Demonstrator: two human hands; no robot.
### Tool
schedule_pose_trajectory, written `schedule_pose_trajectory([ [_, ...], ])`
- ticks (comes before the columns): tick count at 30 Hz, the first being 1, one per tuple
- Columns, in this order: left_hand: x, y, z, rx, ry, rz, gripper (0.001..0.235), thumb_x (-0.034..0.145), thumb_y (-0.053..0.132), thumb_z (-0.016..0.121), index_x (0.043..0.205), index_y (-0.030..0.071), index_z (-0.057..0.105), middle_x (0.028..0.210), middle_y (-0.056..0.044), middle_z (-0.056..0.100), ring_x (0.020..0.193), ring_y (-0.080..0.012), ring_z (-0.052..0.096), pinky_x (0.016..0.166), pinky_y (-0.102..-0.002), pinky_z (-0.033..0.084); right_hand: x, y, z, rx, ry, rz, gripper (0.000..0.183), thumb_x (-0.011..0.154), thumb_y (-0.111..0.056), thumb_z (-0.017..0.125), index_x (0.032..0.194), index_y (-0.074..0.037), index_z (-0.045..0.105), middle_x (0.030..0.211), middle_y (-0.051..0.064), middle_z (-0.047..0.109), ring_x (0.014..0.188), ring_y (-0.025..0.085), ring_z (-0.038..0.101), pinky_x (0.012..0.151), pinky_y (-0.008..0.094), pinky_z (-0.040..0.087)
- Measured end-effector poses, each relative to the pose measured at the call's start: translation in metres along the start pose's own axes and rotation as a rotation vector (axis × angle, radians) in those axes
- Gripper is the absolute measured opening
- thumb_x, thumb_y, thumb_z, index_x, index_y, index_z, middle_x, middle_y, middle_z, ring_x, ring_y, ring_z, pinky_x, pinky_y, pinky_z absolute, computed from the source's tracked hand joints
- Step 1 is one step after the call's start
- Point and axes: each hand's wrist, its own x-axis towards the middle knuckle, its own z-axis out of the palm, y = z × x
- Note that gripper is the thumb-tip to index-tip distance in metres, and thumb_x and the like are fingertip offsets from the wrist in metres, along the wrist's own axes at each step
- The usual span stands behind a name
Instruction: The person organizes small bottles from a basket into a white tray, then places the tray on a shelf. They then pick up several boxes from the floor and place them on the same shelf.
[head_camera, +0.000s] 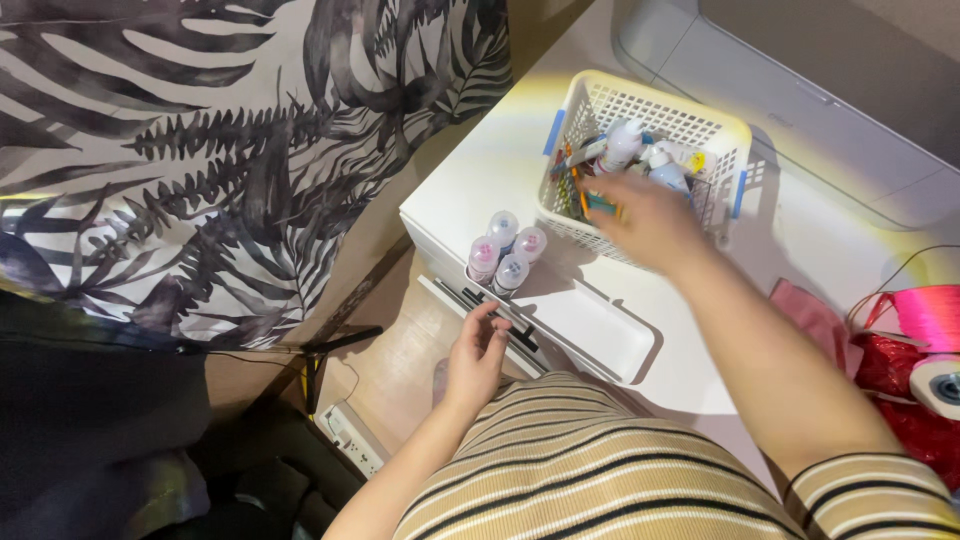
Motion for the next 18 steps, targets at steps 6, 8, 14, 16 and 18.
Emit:
schedule_pose_trajectory([
  [6,-0.004,0.006,0.008,-0.023,0.034,0.005,0.040,0.084,0.000,0.053,0.122,0.010,0.051,0.088,-0.009,0.065,0.075,-0.0140,0.061,0.075,-0.031,0.052,0.019,0.116,-0.003,-0.339,-0.150,0.401,0.047,0.085,-0.031,0.061,0.129,-0.016,0.054,0.106,0.019,0.064,0.098,0.036,0.062,0.084,0.047,0.048],
  [8,-0.006,0.005,0.009,-0.024,0.048,0.010,0.040,0.083,0.000,0.053,0.122,0.011,0.051,0.088,-0.008,0.065,0.075,-0.0136,0.061,0.076,-0.030,0.052,0.021,0.099,-0.006,-0.344,-0.281,0.452,0.050,0.083,-0.030,0.062,0.129,-0.015,0.051,0.110,0.020,0.063,0.102,0.037,0.060,0.085,0.050,0.046],
  [14,-0.012,0.007,0.012,-0.014,0.045,-0.003,0.041,0.084,0.001,0.053,0.123,0.011,0.050,0.088,-0.008,0.065,0.075,-0.0136,0.061,0.075,-0.030,0.052,0.023,0.071,-0.018,-0.330,-0.446,0.489,0.070,0.078,-0.024,0.066,0.140,-0.010,0.038,0.118,0.025,0.059,0.109,0.040,0.056,0.086,0.057,0.044],
  [16,-0.017,0.010,0.013,-0.012,0.041,-0.024,0.041,0.084,0.001,0.052,0.124,0.012,0.049,0.089,-0.008,0.065,0.076,-0.0138,0.060,0.074,-0.029,0.052,0.018,0.056,-0.029,-0.325,-0.476,0.473,0.075,0.077,-0.022,0.067,0.142,-0.010,0.034,0.120,0.026,0.057,0.112,0.042,0.054,0.087,0.060,0.041],
  [18,-0.018,0.017,0.014,0.135,0.062,-0.073,0.033,0.087,0.016,0.052,0.120,0.016,0.050,0.090,0.002,0.063,0.077,-0.0075,0.057,0.073,-0.023,0.047,0.015,0.038,-0.043,-0.262,-0.276,0.440,0.064,0.070,-0.019,0.062,0.132,-0.015,0.045,0.114,0.024,0.055,0.100,0.043,0.053,0.083,0.046,0.040],
])
